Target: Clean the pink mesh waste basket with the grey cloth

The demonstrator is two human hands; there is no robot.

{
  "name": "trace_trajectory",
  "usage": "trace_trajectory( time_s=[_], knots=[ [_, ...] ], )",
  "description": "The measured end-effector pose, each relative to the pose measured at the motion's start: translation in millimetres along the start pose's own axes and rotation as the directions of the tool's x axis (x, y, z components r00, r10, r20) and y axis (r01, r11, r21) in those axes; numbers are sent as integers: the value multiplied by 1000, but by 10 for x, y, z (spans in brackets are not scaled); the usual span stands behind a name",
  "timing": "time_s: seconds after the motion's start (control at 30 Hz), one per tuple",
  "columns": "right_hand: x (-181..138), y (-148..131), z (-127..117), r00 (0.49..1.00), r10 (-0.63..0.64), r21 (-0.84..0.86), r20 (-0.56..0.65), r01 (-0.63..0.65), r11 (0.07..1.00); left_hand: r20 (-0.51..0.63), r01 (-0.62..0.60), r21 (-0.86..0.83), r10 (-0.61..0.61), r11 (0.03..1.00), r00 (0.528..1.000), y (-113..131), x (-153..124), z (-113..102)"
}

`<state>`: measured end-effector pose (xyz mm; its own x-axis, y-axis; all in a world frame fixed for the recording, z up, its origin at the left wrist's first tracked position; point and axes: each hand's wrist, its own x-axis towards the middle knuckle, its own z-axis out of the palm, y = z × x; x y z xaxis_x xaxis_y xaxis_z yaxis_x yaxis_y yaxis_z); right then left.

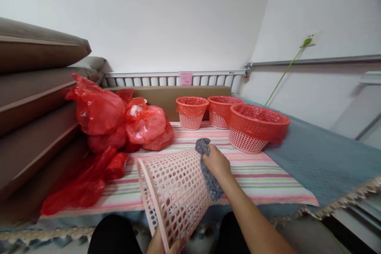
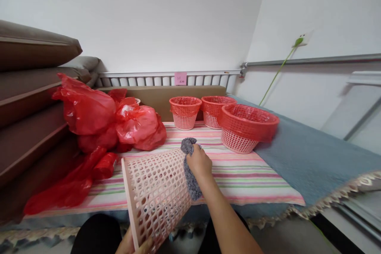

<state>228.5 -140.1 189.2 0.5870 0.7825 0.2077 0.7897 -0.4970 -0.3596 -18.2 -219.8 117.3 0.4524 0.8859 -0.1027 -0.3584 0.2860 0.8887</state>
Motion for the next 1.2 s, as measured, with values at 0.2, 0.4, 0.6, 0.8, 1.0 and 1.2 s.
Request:
trace_trajectory(
  time_s=[0.2,0.4,0.6,0.8,1.0,1.2],
  knots=[
    [-38,9,-20,1000,10,22,-1,-10,1000,-94,-46,-79,38,996,995,438,166,66],
    [-175,-151,-49,998,-11,131,68,2,991,-67,42,-133,-51,990,996,450,171,82],
    [-943,-889,-48,877,-476,448,61,402,798,-130,-28,-121,12,992,991,356,131,15],
    [-1257,-1105,-89,782,-621,474,57,526,706,-180,-44,-100,25,994,983,222,154,-134],
    [-550,-602,-39,906,-418,142,63,406,903,-190,-7,-137,-20,991,982,113,158,-161],
    [193,267,-61,988,48,-29,144,-44,999,-105,-94,-42,89,995,990,-39,189,-220]
  ],
)
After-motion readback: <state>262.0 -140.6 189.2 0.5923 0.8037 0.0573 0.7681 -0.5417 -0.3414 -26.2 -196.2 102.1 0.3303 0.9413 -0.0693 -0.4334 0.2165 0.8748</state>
